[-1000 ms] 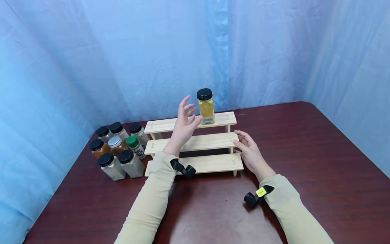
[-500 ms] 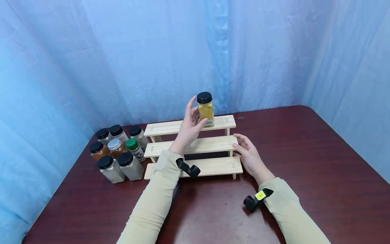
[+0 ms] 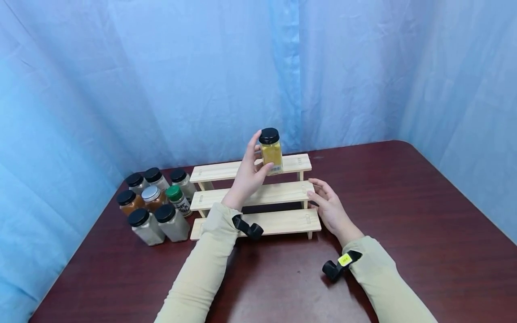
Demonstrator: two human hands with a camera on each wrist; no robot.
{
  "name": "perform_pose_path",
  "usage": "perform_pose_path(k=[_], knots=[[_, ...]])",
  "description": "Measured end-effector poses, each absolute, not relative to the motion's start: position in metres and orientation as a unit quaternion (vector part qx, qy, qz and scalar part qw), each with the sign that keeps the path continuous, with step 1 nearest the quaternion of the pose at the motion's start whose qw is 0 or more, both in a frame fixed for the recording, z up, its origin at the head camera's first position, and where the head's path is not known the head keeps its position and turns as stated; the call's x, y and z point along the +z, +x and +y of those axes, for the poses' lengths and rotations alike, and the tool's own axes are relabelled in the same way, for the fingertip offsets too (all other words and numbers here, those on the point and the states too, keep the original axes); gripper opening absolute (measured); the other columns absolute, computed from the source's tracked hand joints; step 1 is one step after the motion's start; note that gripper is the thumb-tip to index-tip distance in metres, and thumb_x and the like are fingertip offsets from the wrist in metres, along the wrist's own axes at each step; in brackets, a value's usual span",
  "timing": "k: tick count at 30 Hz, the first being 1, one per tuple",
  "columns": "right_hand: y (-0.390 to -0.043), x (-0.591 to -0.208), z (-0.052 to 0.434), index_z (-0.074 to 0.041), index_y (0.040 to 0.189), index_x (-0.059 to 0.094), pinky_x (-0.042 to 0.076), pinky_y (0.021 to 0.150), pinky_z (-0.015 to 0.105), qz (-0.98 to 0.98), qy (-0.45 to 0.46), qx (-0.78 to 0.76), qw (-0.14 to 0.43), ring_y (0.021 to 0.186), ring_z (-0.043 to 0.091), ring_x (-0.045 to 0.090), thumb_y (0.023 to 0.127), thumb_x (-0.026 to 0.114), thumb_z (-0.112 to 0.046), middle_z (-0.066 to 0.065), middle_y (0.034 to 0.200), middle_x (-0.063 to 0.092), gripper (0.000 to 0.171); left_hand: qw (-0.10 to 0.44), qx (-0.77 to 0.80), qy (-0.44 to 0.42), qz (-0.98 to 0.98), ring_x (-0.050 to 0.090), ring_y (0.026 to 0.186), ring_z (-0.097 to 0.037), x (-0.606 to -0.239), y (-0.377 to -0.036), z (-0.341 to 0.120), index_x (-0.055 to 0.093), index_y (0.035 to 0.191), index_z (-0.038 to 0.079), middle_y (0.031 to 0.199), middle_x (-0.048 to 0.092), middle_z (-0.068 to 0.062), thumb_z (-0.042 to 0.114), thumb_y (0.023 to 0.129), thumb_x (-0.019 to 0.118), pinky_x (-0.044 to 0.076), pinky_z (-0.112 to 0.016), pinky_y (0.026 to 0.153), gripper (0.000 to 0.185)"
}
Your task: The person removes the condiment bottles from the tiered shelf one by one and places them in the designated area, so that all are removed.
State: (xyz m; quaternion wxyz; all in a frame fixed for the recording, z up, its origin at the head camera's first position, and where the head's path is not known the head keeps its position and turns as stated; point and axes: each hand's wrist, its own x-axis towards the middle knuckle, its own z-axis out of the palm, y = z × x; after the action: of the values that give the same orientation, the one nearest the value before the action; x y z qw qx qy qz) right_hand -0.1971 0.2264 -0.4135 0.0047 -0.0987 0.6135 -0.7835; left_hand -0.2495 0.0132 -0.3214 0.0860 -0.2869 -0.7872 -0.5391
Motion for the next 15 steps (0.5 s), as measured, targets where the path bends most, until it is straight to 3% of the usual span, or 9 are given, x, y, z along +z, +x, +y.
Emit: perform_pose_path(k=[8,12,15], knots=[[-0.196,-0.412,0.226,-0.026,0.123,0.048,0.043,0.082,0.022,0.614,-0.098,-0.783,0.002,0.100,0.001,0.054,0.099,0.048,-0.014,-0.013,0.113,0.053,0.026,0.093,-0.539,-0.312,-0.777,0.050,0.122,-0.029,-0.323,-0.246,0.009,0.013,0.151,0.028,0.136,0.037,-0.016,0.000,0.093,0.055,0.050,-0.036,0.093,0.078],[-0.196,-0.413,0.226,-0.022,0.126,0.047,0.043,0.084,0.023,0.609,-0.095,-0.787,0.002,0.101,0.002,0.054,0.099,0.048,-0.012,-0.013,0.112,0.054,0.028,0.085,-0.547,-0.309,-0.773,0.049,0.124,-0.031,-0.322,-0.241,0.006,0.015,0.150,0.028,0.138,0.036,-0.016,-0.002,0.092,0.056,0.050,-0.038,0.095,0.078],[-0.196,-0.414,0.225,-0.025,0.122,0.049,0.043,0.083,0.024,0.607,-0.098,-0.788,0.001,0.100,0.003,0.055,0.099,0.047,-0.011,-0.012,0.112,0.054,0.027,0.086,-0.549,-0.312,-0.771,0.049,0.124,-0.032,-0.323,-0.238,0.003,0.015,0.150,0.026,0.136,0.037,-0.017,-0.003,0.091,0.057,0.050,-0.039,0.095,0.077]])
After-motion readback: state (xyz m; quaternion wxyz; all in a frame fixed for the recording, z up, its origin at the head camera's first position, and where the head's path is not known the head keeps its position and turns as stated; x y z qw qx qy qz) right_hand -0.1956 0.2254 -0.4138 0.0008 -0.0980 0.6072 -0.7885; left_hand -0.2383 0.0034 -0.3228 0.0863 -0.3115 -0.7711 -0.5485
